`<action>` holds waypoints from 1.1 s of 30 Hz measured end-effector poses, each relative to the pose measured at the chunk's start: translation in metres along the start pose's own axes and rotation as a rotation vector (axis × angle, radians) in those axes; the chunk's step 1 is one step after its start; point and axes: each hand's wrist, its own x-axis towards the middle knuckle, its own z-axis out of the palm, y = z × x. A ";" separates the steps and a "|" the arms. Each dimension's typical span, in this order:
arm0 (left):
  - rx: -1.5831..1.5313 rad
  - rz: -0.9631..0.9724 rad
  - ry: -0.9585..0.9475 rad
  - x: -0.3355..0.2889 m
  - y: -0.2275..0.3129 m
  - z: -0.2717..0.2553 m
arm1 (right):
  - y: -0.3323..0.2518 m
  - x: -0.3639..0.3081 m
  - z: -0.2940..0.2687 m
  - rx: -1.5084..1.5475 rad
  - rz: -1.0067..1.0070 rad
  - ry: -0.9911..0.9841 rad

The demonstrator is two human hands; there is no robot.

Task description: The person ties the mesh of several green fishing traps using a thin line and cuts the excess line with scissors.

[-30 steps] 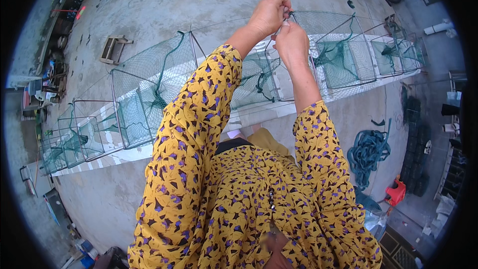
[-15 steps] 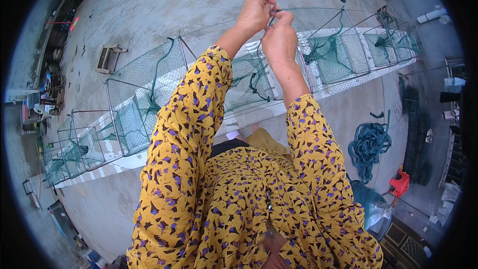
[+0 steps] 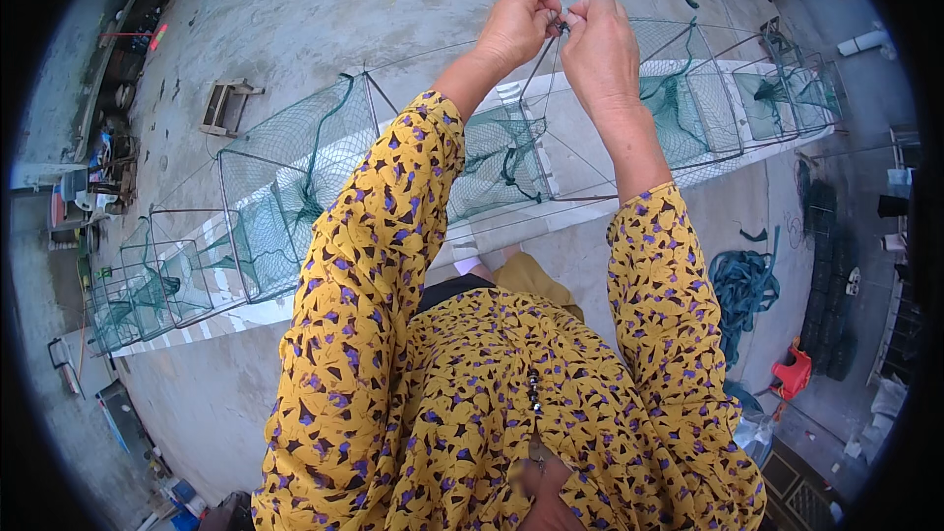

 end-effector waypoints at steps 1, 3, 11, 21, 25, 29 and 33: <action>-0.044 -0.001 0.020 -0.001 0.000 0.000 | 0.002 0.013 -0.004 0.288 0.210 -0.071; -0.086 -0.003 0.039 -0.005 0.001 0.004 | 0.019 0.033 0.000 0.576 0.422 -0.144; 0.213 0.108 0.090 -0.024 0.013 0.018 | 0.063 0.097 0.024 1.120 0.622 -0.168; 0.290 0.133 0.060 -0.046 0.028 0.001 | 0.051 0.095 0.008 1.130 0.553 -0.055; 0.410 0.136 0.162 -0.079 0.048 -0.038 | -0.004 0.076 -0.020 0.760 0.061 -0.020; 0.029 0.036 0.110 -0.154 0.094 -0.070 | -0.047 0.024 -0.049 0.635 -0.509 -0.788; 0.199 -0.104 0.080 -0.270 0.116 -0.059 | -0.083 -0.042 -0.032 0.272 -0.789 -1.073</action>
